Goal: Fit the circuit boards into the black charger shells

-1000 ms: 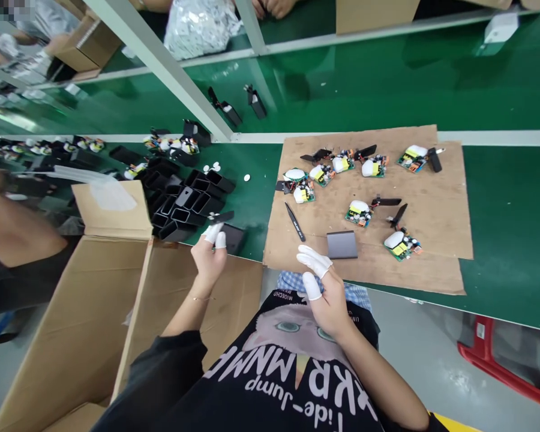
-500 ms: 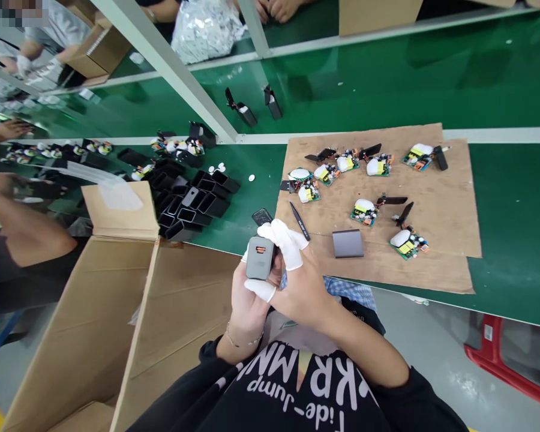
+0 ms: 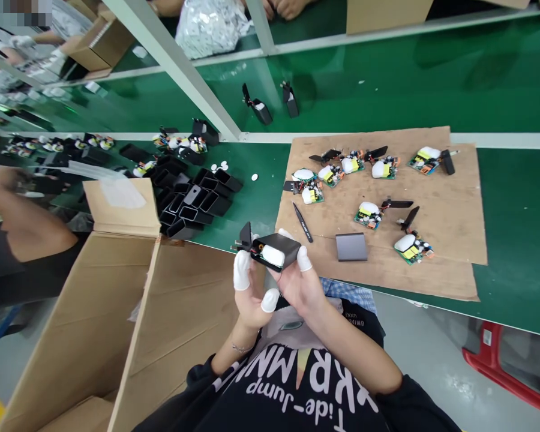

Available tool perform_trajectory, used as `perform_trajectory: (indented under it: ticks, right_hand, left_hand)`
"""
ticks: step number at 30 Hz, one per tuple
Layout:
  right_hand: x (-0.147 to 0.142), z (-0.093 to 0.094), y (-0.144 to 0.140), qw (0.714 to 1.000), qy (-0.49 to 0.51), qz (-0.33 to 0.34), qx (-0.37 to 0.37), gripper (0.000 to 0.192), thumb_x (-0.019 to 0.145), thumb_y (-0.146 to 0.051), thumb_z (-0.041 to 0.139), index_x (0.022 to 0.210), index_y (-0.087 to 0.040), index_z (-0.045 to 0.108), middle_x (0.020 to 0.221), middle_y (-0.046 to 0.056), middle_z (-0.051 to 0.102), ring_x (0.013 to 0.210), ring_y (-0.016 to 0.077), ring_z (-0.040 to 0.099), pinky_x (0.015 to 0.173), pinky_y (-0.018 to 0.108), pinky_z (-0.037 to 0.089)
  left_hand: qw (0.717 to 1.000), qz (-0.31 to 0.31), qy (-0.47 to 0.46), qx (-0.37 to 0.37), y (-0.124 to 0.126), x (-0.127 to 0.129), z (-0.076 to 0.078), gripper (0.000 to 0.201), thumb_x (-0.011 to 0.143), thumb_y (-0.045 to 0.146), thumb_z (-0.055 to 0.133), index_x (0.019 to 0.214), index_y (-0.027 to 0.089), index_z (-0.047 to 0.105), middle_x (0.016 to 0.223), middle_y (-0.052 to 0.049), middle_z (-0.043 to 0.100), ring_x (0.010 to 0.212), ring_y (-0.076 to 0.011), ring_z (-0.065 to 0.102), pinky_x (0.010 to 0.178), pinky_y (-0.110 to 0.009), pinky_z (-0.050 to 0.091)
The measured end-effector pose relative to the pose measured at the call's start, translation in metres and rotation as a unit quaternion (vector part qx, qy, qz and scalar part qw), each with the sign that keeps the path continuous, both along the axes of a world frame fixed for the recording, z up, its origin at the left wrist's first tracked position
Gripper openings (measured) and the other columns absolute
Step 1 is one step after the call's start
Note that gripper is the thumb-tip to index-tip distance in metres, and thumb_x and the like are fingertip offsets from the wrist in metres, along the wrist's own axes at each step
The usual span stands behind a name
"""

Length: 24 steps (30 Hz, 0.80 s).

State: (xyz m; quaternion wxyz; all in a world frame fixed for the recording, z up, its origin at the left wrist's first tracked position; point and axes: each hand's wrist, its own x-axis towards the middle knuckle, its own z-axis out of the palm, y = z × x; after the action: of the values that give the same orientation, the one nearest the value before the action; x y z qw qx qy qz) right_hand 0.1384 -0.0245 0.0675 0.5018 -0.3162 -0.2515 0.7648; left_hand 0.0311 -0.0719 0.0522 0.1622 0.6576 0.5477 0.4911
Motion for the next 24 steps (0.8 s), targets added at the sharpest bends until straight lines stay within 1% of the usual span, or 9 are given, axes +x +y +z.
perform_trajectory:
  ticks: [2,5,8,10,12,15,18,21,24]
  right_hand:
    - [-0.002,0.001,-0.004,1.0,-0.008,0.027,0.011,0.062,0.098,-0.063,0.02,0.144,-0.031,0.048,0.137,0.004,0.063,0.119,0.0256,0.065,0.1,0.051,0.055]
    - [-0.004,0.005,-0.006,0.999,-0.03,0.031,0.032,0.062,0.1,-0.059,0.017,0.144,-0.03,0.048,0.131,0.005,0.066,0.116,0.0256,0.066,0.102,0.051,0.053]
    - [-0.008,0.005,-0.008,0.999,-0.022,0.021,0.032,0.061,0.101,-0.056,0.014,0.146,-0.029,0.046,0.128,0.006,0.068,0.12,0.025,0.063,0.107,0.052,0.047]
    - [-0.012,0.003,-0.01,0.999,-0.013,0.03,0.026,0.066,0.1,-0.06,0.01,0.148,-0.028,0.042,0.13,0.008,0.067,0.122,0.025,0.062,0.108,0.052,0.046]
    - [-0.015,0.0,-0.013,0.999,-0.018,0.041,0.022,0.074,0.097,-0.066,0.009,0.15,-0.025,0.04,0.132,0.01,0.065,0.123,0.0252,0.061,0.109,0.052,0.046]
    - [-0.015,-0.006,-0.017,0.998,-0.013,0.051,0.016,0.072,0.095,-0.069,0.026,0.151,-0.026,0.037,0.144,0.011,0.055,0.129,0.0263,0.057,0.107,0.051,0.048]
    - [-0.006,-0.011,-0.019,0.998,-0.017,0.062,0.005,0.065,0.094,-0.064,0.042,0.15,-0.032,0.038,0.155,0.007,0.041,0.138,0.0275,0.048,0.105,0.053,0.049]
    - [0.009,-0.015,-0.02,0.996,-0.053,0.077,-0.011,0.062,0.091,-0.068,0.049,0.144,-0.035,0.048,0.159,0.005,0.034,0.139,0.0295,0.046,0.106,0.054,0.047]
    - [0.025,-0.017,-0.021,0.994,-0.078,0.074,-0.035,0.061,0.089,-0.071,0.049,0.138,-0.036,0.055,0.158,0.003,0.037,0.137,0.0296,0.047,0.109,0.053,0.044]
  left_hand:
    - [1.0,0.002,0.02,0.002,0.005,0.002,0.005,0.082,0.088,0.045,0.058,0.156,0.03,0.015,0.162,-0.012,0.024,0.149,-0.0349,0.029,0.119,-0.054,0.037]
    - [0.999,0.005,0.053,0.011,0.014,0.006,0.016,0.08,0.088,0.042,0.061,0.155,0.029,0.02,0.159,-0.014,0.03,0.145,-0.034,0.037,0.113,-0.05,0.044]
    - [0.998,0.01,0.061,0.004,0.023,0.007,0.028,0.08,0.086,0.047,0.063,0.154,0.028,0.026,0.158,-0.016,0.033,0.143,-0.036,0.04,0.114,-0.053,0.041]
    - [0.997,0.023,0.068,-0.014,0.027,0.007,0.032,0.075,0.086,0.047,0.064,0.151,0.027,0.033,0.156,-0.016,0.038,0.143,-0.0362,0.04,0.114,-0.053,0.041]
    - [0.995,0.049,0.074,-0.035,0.029,0.006,0.033,0.066,0.085,0.043,0.066,0.146,0.028,0.043,0.149,-0.015,0.046,0.138,-0.0341,0.047,0.112,-0.049,0.044]
    - [0.994,0.078,0.059,-0.048,0.031,-0.002,0.027,0.057,0.085,0.042,0.067,0.138,0.026,0.054,0.134,-0.013,0.06,0.12,-0.0293,0.062,0.102,-0.043,0.053]
    - [0.995,0.077,0.067,-0.008,0.041,-0.023,0.018,0.048,0.087,0.042,0.063,0.13,0.022,0.061,0.126,-0.013,0.063,0.108,-0.0257,0.068,0.092,-0.038,0.058]
    - [0.985,0.083,0.142,0.054,0.057,-0.052,0.006,0.047,0.086,0.038,0.063,0.129,0.02,0.061,0.126,-0.014,0.062,0.105,-0.0241,0.068,0.09,-0.036,0.058]
    - [0.97,0.07,0.226,0.058,0.074,-0.073,-0.009,0.046,0.085,0.034,0.064,0.128,0.018,0.062,0.126,-0.016,0.061,0.104,-0.0234,0.068,0.089,-0.034,0.057]
